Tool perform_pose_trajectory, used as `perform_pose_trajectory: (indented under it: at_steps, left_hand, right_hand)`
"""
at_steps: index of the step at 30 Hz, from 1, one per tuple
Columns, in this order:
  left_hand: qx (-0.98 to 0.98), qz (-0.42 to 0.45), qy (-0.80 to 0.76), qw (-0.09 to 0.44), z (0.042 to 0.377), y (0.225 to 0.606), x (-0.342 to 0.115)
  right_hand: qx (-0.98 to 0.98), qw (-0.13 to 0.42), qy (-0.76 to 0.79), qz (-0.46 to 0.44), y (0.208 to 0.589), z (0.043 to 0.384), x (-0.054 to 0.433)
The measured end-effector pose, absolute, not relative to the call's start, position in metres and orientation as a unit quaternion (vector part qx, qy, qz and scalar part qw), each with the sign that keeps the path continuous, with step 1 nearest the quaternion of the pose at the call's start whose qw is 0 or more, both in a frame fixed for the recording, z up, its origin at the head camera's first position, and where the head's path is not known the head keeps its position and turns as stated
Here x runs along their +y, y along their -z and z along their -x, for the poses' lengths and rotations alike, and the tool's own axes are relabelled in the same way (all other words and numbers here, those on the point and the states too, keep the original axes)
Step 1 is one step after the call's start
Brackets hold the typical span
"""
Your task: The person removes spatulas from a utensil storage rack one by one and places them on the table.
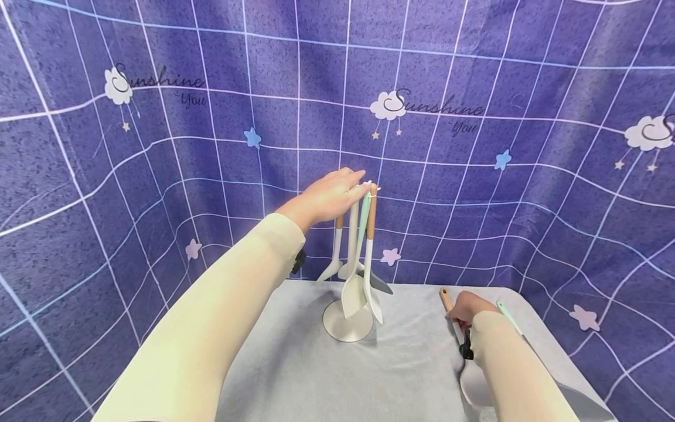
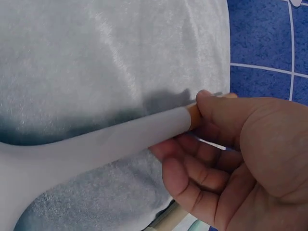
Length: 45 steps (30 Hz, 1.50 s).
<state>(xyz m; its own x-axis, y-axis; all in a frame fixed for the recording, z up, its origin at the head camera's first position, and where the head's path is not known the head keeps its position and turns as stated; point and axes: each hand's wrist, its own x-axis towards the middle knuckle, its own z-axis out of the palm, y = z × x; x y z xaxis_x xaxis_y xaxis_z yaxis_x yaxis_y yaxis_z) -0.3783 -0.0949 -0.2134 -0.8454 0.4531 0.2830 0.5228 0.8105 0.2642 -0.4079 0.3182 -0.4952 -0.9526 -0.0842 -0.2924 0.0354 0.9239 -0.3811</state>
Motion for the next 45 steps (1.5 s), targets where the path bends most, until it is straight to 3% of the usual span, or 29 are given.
perform_pose_trajectory:
  at_steps: [12,18,23,26,29,35,40,45]
  left_hand:
    - [-0.946,0.255,0.171,0.099,0.378,0.214,-0.096]
    - [-0.947,0.255,0.172,0.096,0.378,0.212,-0.096]
    - [-0.946,0.256,0.172,0.096,0.379,0.212,-0.095]
    - [-0.946,0.256,0.175,0.095,0.381,0.214,-0.095]
    - [-0.945,0.256,0.178,0.098,0.381,0.215,-0.095]
    - [-0.944,0.257,0.180,0.099,0.380,0.217,-0.095]
    - [-0.945,0.251,0.177,0.109,0.380,0.215,-0.094]
    - [-0.947,0.250,0.172,0.102,0.381,0.214,-0.094]
  right_hand:
    - [0.963,0.157,0.218,-0.005,0.491,0.403,0.312]
    - [0.979,0.178,0.095,0.038,0.459,0.401,0.301]
    - [0.977,0.175,0.101,0.069,0.426,0.409,0.281]
    - [0.982,0.133,0.081,0.102,0.408,0.418,0.264]
    - [0.984,0.042,0.089,0.149,0.388,0.422,0.244]
    - [0.928,-0.121,0.277,0.217,0.337,0.404,0.198]
    - [0.890,-0.182,0.322,0.268,0.286,0.379,0.165]
    - [0.882,-0.203,0.303,0.298,0.257,0.372,0.147]
